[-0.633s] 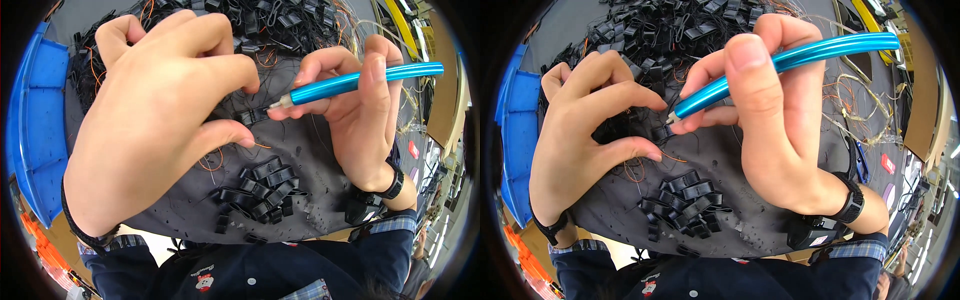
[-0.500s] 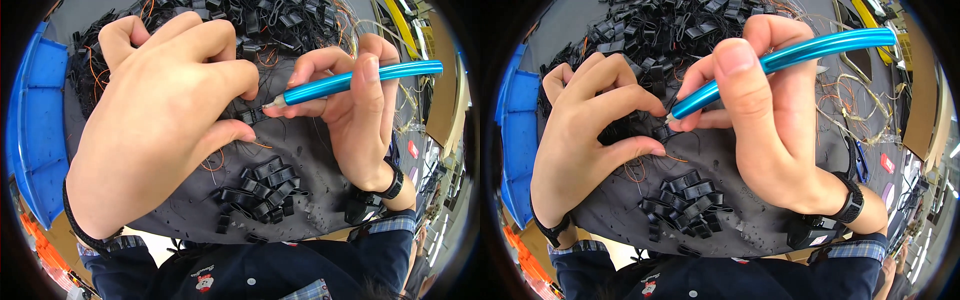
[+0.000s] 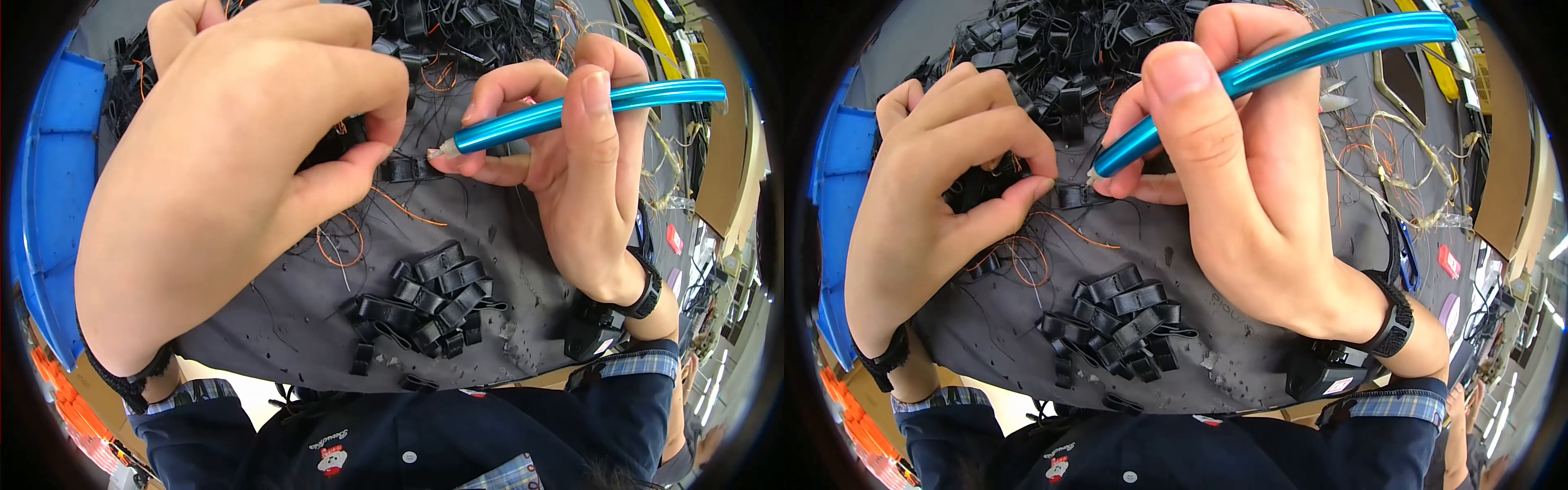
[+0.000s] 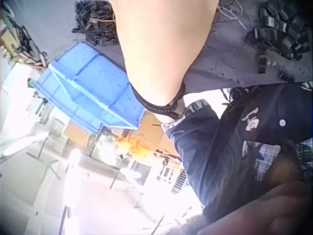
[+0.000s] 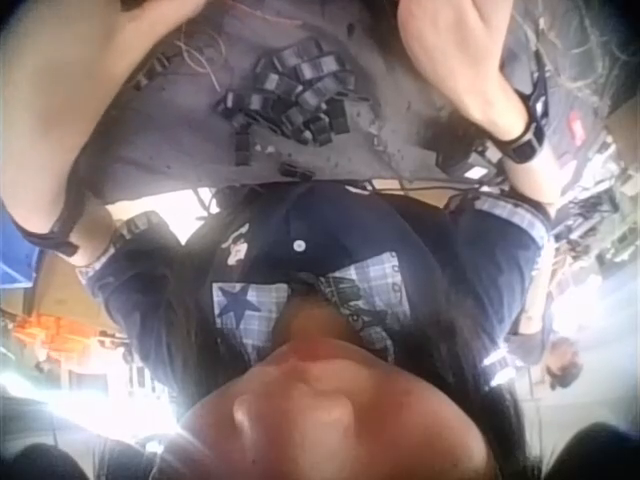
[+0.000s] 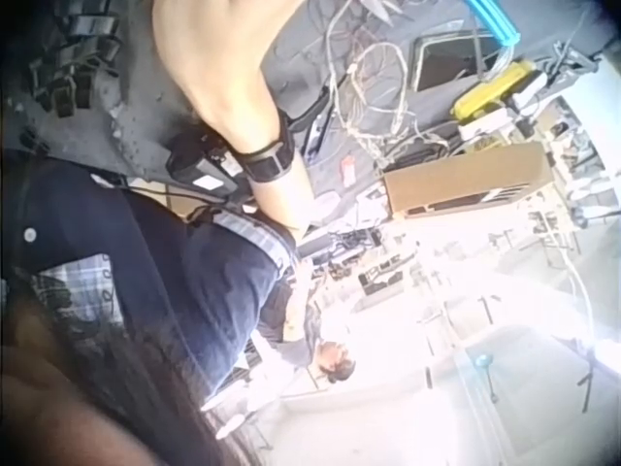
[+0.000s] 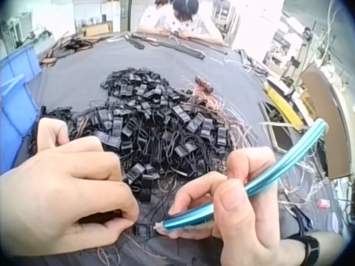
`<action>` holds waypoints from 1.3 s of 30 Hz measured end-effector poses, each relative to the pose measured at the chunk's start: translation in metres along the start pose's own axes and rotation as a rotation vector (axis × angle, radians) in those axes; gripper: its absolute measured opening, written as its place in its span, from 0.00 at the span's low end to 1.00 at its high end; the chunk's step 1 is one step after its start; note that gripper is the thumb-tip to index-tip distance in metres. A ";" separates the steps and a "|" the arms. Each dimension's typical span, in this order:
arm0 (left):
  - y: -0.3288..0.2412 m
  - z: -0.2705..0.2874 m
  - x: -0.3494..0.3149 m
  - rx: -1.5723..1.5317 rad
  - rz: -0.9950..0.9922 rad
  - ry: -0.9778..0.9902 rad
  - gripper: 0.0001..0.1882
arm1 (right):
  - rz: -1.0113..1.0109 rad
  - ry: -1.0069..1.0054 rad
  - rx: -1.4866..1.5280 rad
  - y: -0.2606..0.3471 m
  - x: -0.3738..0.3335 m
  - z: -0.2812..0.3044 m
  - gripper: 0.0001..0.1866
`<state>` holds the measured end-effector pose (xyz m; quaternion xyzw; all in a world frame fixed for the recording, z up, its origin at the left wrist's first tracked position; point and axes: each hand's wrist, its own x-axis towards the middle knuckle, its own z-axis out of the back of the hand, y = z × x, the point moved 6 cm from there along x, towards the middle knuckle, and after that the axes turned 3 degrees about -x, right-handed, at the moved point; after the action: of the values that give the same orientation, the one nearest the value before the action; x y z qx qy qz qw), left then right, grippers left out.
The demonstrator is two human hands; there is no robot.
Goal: The recorder is assembling small electronic components by soldering or applying adhesive to wires inside black plastic housings.
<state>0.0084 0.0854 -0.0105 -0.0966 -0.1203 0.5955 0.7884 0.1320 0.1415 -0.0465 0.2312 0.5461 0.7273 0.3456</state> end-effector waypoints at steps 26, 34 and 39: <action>-0.007 0.010 -0.005 0.151 0.054 -0.078 0.08 | 0.019 0.006 -0.008 0.003 0.001 -0.002 0.17; -0.011 -0.009 -0.012 0.036 -0.021 -0.094 0.13 | 0.000 -0.100 0.485 -0.002 0.004 0.006 0.15; -0.021 0.001 -0.008 0.144 -0.047 -0.060 0.09 | 0.081 -0.097 0.535 0.001 0.001 0.010 0.13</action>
<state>0.0250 0.0722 -0.0044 -0.0190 -0.1028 0.5865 0.8032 0.1382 0.1484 -0.0429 0.3706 0.6917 0.5587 0.2686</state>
